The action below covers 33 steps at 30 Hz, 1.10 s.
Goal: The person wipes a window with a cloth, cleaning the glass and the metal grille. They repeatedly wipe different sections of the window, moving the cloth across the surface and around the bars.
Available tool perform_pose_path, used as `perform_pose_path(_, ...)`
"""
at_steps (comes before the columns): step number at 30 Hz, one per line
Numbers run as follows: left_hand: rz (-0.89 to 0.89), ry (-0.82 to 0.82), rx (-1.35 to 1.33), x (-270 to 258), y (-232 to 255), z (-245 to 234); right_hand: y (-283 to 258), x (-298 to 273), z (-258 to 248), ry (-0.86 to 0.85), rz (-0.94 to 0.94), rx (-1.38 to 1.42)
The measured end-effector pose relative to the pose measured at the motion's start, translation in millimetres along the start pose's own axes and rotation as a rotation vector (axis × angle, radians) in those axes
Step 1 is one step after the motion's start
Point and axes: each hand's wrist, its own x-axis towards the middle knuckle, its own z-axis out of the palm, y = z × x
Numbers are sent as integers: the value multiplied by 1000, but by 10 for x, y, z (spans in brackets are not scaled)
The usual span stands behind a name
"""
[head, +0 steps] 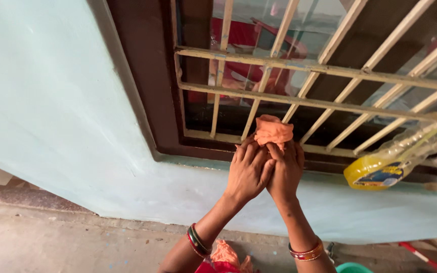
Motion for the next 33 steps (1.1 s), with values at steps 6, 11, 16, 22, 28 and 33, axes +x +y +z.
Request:
perform_pose_path(6, 50, -21, -65, -248, -40, -68, -95, -253, -129, -55, 17, -48)
perform_pose_path(11, 2, -166, -181, -708, -259, -143, -299, -739, -93, -156, 35, -45)
perform_pose_path(16, 83, -5, -307, -964, -476, -384, -561, -1016, -31, -217, 235, 186)
perform_pose_path(22, -72, 261, -182, -629, -547, -780, -706, -718, -39, -68, 61, 232)
perform_pose_path(28, 13, 301, -145, 40, -595, -1069, -997, 17, 112, -74, -162, 214)
perform_pose_path(33, 71, 112, -227, 367, -618, -1162, -1223, 455, 404, 11, -173, 271)
